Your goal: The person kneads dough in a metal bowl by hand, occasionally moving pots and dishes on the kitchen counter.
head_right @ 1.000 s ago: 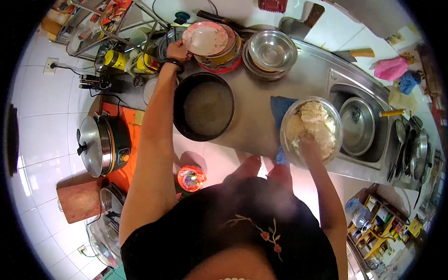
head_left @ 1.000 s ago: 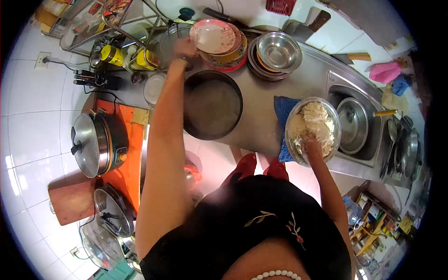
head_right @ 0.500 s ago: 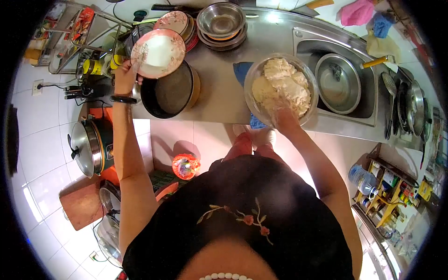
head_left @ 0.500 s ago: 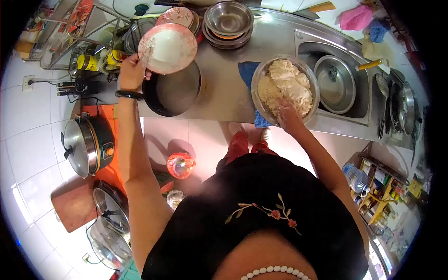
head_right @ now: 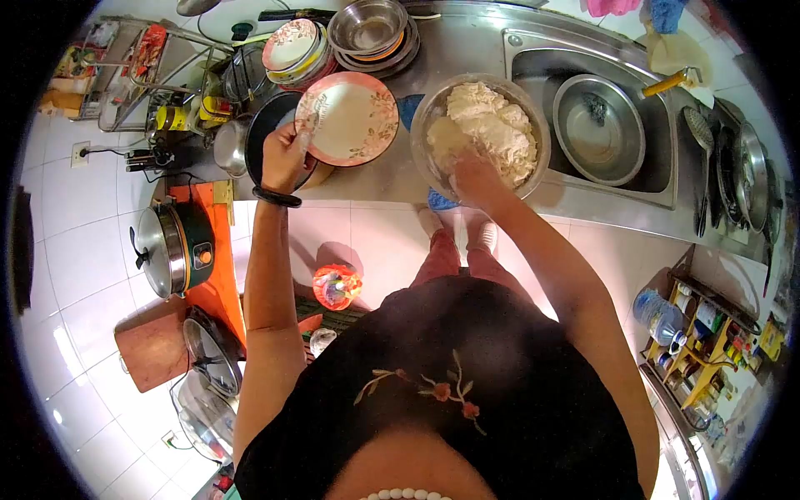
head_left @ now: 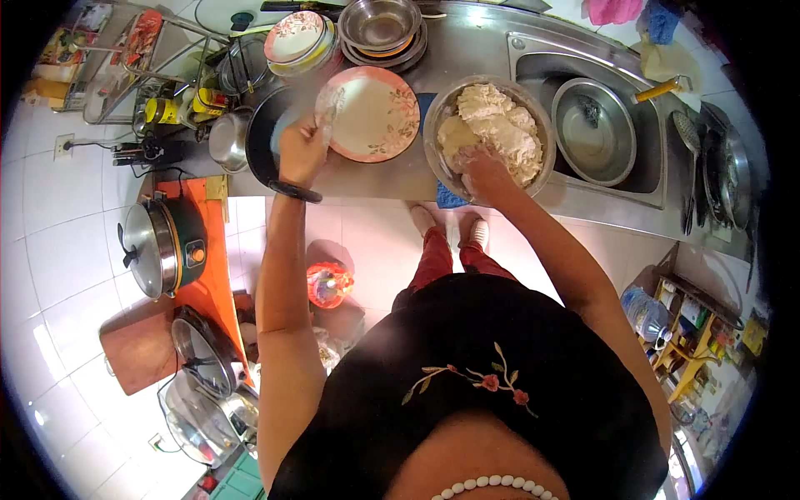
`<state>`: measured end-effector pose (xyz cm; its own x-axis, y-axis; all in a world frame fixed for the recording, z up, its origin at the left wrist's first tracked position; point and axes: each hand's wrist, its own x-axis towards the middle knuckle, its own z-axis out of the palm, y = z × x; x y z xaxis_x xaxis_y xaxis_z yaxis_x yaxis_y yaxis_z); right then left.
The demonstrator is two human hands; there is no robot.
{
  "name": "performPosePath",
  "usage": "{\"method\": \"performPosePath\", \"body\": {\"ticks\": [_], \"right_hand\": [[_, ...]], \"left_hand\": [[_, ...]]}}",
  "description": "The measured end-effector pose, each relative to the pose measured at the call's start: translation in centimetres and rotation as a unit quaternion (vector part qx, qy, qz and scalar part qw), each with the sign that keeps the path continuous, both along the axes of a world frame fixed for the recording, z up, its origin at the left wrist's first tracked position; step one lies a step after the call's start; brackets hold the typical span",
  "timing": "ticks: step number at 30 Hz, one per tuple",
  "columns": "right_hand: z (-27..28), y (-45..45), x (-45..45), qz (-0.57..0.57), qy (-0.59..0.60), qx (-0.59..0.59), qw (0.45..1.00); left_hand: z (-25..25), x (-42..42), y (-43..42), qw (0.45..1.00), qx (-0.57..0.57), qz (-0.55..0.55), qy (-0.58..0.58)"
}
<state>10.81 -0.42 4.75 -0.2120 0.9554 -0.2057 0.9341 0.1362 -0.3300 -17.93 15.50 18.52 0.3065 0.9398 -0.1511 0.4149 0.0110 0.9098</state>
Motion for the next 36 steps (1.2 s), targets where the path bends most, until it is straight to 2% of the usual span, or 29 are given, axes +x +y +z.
{"method": "performPosePath", "body": {"ticks": [2, 5, 8, 12, 15, 18, 21, 29, 32, 36], "right_hand": [[0.4, -2.1, -0.1, -0.027, 0.012, 0.096, 0.995], [-1.3, -4.1, 0.7, -0.014, 0.040, 0.124, 0.991], [2.2, -4.7, 0.4, -0.045, 0.066, 0.084, 0.993], [2.0, -4.9, 0.4, -0.051, 0.051, 0.052, 0.996], [2.2, -5.2, 0.4, -0.055, 0.073, 0.074, 0.993], [1.6, -5.5, 0.3, -0.056, 0.074, 0.072, 0.993], [1.4, -5.6, 0.5, -0.057, 0.083, 0.072, 0.992], [2.4, -5.4, 0.7, -0.049, 0.081, 0.039, 0.995], [1.5, -5.6, 0.6, -0.057, 0.096, 0.082, 0.990], [2.3, -5.5, 0.7, -0.053, 0.085, 0.060, 0.993]], "left_hand": [[-0.8, 0.7, -0.3, 0.999, 0.038, 0.000, 0.019], [-1.2, 1.9, -1.1, 0.998, 0.042, -0.016, 0.038], [-1.1, 3.3, -1.8, 0.997, 0.044, -0.012, 0.060], [-0.6, 5.2, -2.7, 0.992, 0.021, -0.018, 0.120], [-1.3, 6.3, -2.9, 0.982, 0.109, -0.052, 0.148], [-1.5, 7.1, -3.2, 0.976, 0.152, -0.068, 0.140], [-0.6, 8.3, -3.4, 0.941, 0.263, -0.092, 0.194], [0.3, 9.3, -3.3, 0.951, 0.231, -0.096, 0.183], [0.7, 9.2, -3.1, 0.953, 0.228, -0.098, 0.172], [0.5, 8.9, -2.6, 0.963, 0.199, -0.083, 0.163]]}}
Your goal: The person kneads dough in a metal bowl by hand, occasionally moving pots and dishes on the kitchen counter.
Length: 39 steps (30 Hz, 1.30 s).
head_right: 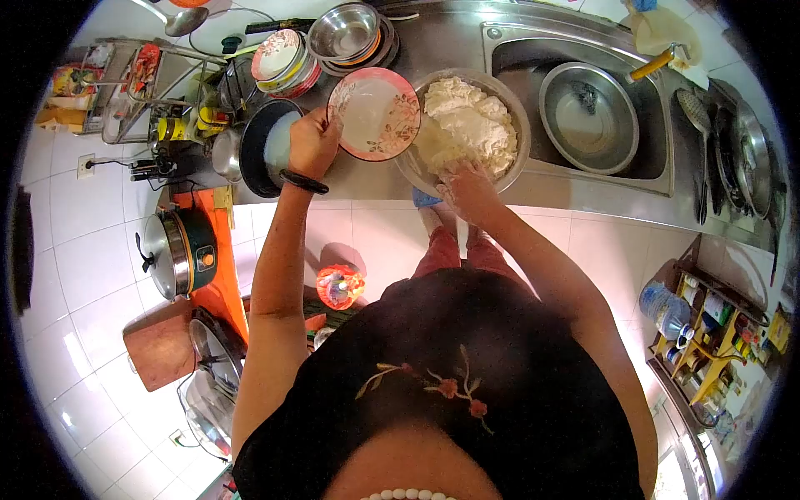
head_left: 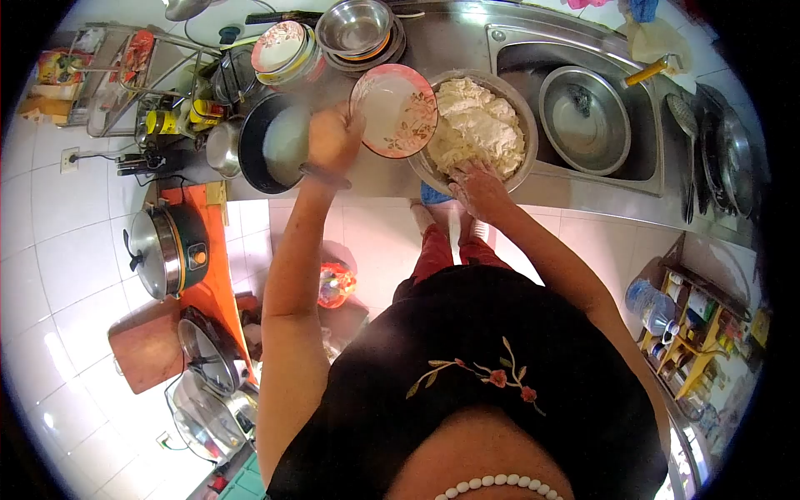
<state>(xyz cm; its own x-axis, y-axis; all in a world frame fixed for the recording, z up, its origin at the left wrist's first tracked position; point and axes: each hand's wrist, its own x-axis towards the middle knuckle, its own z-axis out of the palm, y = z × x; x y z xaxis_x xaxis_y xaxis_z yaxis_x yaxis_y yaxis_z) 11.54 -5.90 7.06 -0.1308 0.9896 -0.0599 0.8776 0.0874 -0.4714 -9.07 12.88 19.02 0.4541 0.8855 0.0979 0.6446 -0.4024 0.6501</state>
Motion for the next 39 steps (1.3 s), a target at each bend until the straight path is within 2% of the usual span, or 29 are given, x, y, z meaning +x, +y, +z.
{"method": "performPosePath", "body": {"ticks": [2, 5, 12, 15, 18, 21, 24, 26, 29, 32, 33, 36, 39], "right_hand": [[0.2, 0.1, 0.0, -0.001, 0.008, -0.019, 1.000], [-1.1, 0.0, -0.1, 0.001, -0.013, 0.025, 1.000], [-0.7, 0.3, 0.1, 0.012, 0.008, -0.024, 1.000], [-0.8, 0.3, 0.0, 0.008, 0.013, -0.008, 1.000], [-0.7, 0.3, 0.1, 0.005, 0.022, -0.007, 1.000], [-0.6, 0.4, 0.3, 0.006, 0.043, 0.000, 0.999], [-1.3, 0.9, 1.0, 0.019, 0.069, 0.005, 0.997], [-1.9, 1.4, 1.5, 0.029, 0.080, -0.021, 0.996], [-4.0, 1.7, 2.1, 0.090, 0.017, 0.057, 0.994], [-1.6, 1.6, 1.6, 0.016, 0.055, -0.029, 0.998], [-1.3, 1.4, 1.5, 0.010, 0.059, -0.005, 0.998], [-1.1, 1.4, 1.7, 0.008, 0.072, 0.045, 0.996], [-1.7, 1.3, 1.7, 0.030, 0.074, 0.046, 0.996]], "left_hand": [[0.3, -0.2, 0.1, 1.000, 0.000, -0.006, 0.012], [0.6, -0.1, 0.1, 1.000, 0.014, -0.008, 0.008], [-0.2, -0.2, 0.7, 1.000, 0.006, -0.012, 0.004], [0.9, 0.2, 0.1, 0.994, -0.095, 0.027, -0.044], [0.0, -0.2, 0.2, 0.990, -0.098, 0.023, -0.099], [-0.8, -1.1, 0.7, 0.978, -0.177, 0.053, -0.094], [-1.0, -1.6, 0.5, 0.948, -0.250, 0.058, -0.189], [-0.9, -1.8, 0.3, 0.947, -0.248, 0.064, -0.192], [-1.1, -2.1, 0.2, 0.958, -0.220, 0.066, -0.172], [-1.3, -2.4, 0.0, 0.967, -0.196, 0.066, -0.148], [-1.3, -2.4, -0.1, 0.969, -0.190, 0.066, -0.142], [-0.8, -2.1, -0.5, 0.942, -0.263, 0.095, -0.185], [-1.5, -2.3, -0.5, 0.956, -0.236, 0.076, -0.160]]}}
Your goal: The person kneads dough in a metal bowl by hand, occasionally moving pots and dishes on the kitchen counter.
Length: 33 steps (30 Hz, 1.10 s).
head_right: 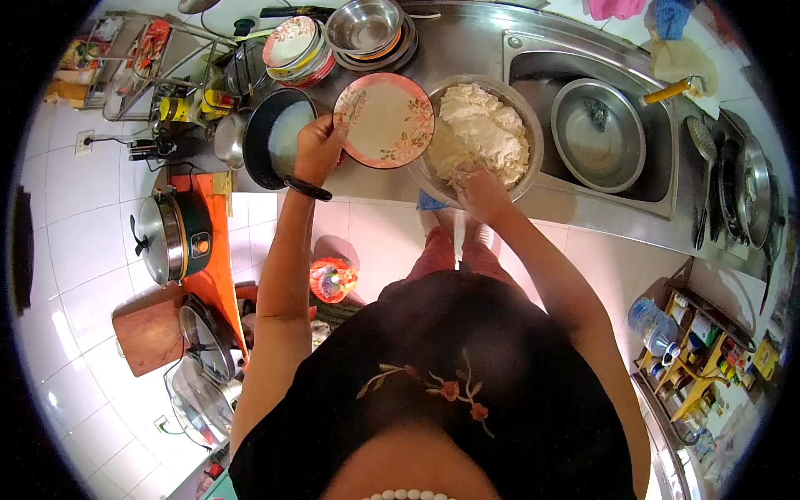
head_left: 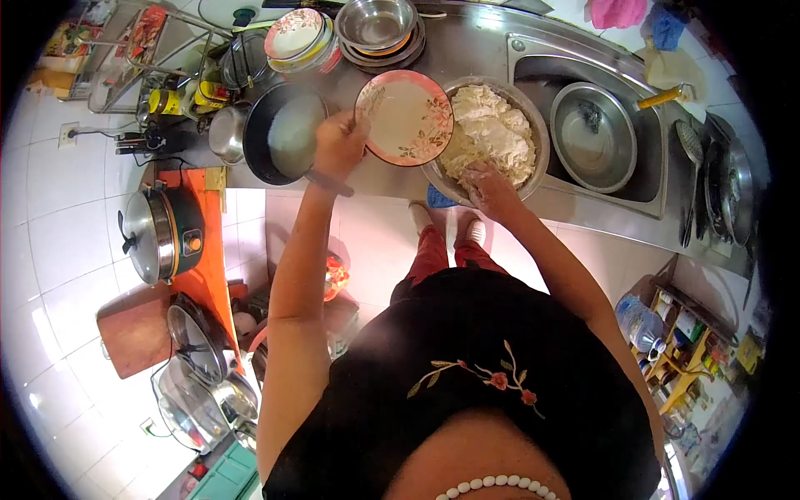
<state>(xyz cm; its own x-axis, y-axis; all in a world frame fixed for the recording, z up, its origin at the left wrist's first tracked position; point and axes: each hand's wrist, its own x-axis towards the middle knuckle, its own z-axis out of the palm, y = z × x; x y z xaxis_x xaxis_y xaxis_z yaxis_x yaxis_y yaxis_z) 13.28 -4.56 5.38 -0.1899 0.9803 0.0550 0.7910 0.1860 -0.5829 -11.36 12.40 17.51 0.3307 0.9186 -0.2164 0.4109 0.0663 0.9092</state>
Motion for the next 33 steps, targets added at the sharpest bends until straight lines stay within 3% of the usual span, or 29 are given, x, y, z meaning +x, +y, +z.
{"method": "performPosePath", "body": {"ticks": [9, 11, 12, 14, 22, 23, 26, 33], "right_hand": [[-0.1, 0.1, -0.4, -0.017, -0.005, -0.033, 0.999], [0.1, 0.1, -0.4, -0.007, -0.041, -0.018, 0.999], [0.6, 0.0, -0.3, -0.024, -0.001, -0.018, 1.000], [1.7, -0.3, -0.3, -0.050, 0.079, -0.016, 0.995], [0.5, 0.0, -0.2, -0.052, 0.095, 0.010, 0.994], [0.9, 0.0, -0.4, -0.053, 0.094, 0.009, 0.994], [0.4, 0.1, -0.8, -0.075, 0.060, 0.001, 0.995], [1.5, 0.5, -1.6, -0.105, 0.054, -0.022, 0.993]], "left_hand": [[-0.4, 0.4, 0.0, 0.998, 0.047, -0.006, 0.037], [-1.5, 0.0, 0.4, 0.993, 0.103, -0.019, 0.053], [-1.6, 0.0, 0.4, 0.989, 0.131, -0.025, 0.060], [-1.6, 0.2, 0.3, 0.994, 0.099, -0.025, 0.037], [0.1, -4.0, 3.7, 0.991, -0.021, 0.074, -0.108], [-2.0, -5.3, 5.5, 0.986, 0.057, 0.076, -0.136], [-0.4, -7.6, 8.9, 0.990, 0.038, 0.116, -0.073], [-1.9, -11.1, 20.1, 0.975, -0.007, 0.204, -0.084]]}}
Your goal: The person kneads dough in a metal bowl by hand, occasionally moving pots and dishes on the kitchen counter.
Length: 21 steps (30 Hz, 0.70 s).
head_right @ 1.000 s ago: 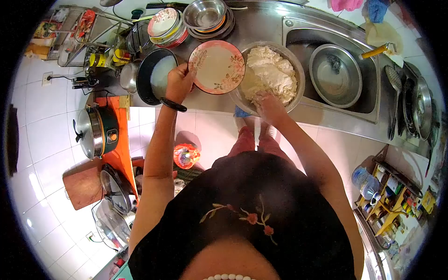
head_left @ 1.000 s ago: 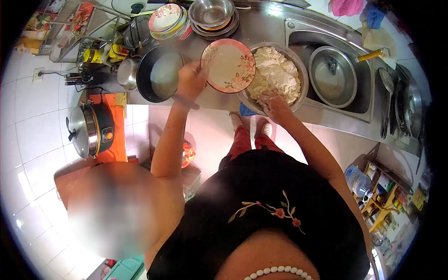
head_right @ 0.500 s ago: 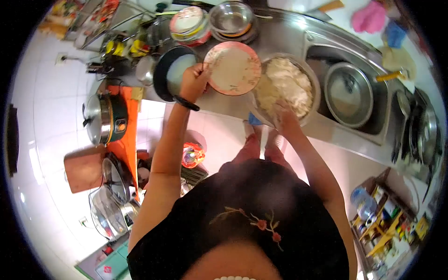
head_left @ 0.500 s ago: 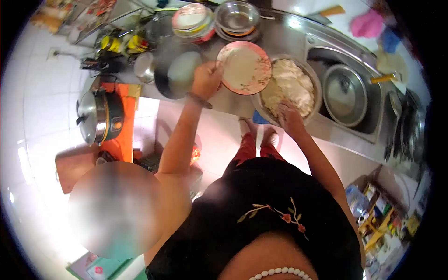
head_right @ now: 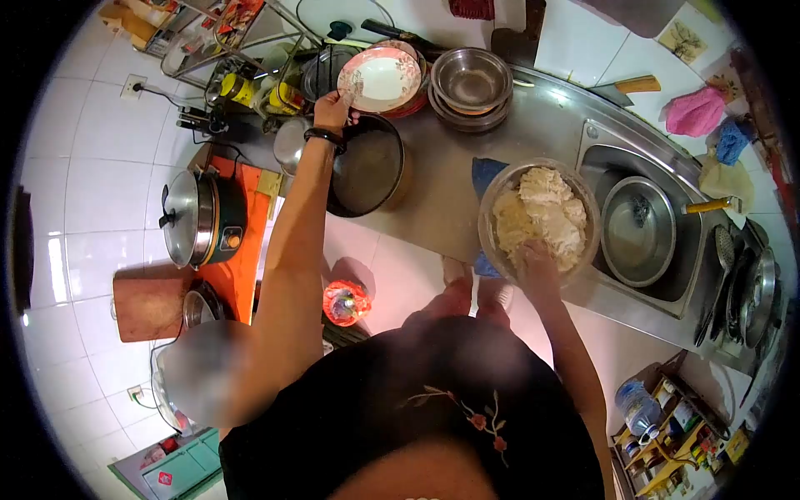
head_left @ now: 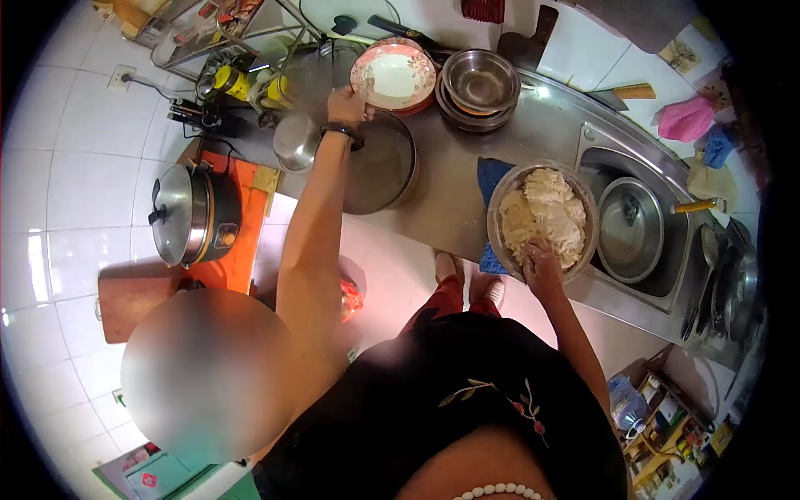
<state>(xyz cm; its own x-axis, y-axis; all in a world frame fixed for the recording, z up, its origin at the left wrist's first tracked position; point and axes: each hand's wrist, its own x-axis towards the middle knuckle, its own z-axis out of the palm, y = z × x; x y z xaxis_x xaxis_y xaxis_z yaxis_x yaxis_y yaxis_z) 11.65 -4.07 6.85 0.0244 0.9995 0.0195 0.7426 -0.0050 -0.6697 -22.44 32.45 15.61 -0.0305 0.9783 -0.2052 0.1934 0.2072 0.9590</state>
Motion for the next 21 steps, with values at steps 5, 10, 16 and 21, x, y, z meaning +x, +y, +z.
{"method": "performPosePath", "body": {"ticks": [5, 10, 16, 21], "right_hand": [[0.6, 0.6, -0.5, -0.027, -0.018, -0.036, 0.999], [-0.6, 0.5, -0.6, -0.052, -0.066, -0.038, 0.996], [-2.2, 0.4, -0.1, -0.078, -0.020, -0.058, 0.995], [-0.7, 0.3, -0.4, -0.035, -0.042, -0.029, 0.998]], "left_hand": [[-3.3, -0.7, 6.3, 0.999, -0.037, 0.009, 0.006], [-7.8, -2.5, 11.6, 0.994, -0.085, -0.028, 0.061], [-14.0, -4.8, 17.3, 0.986, -0.049, -0.082, 0.139], [-9.7, -2.8, 14.3, 0.989, -0.138, -0.049, 0.021]]}}
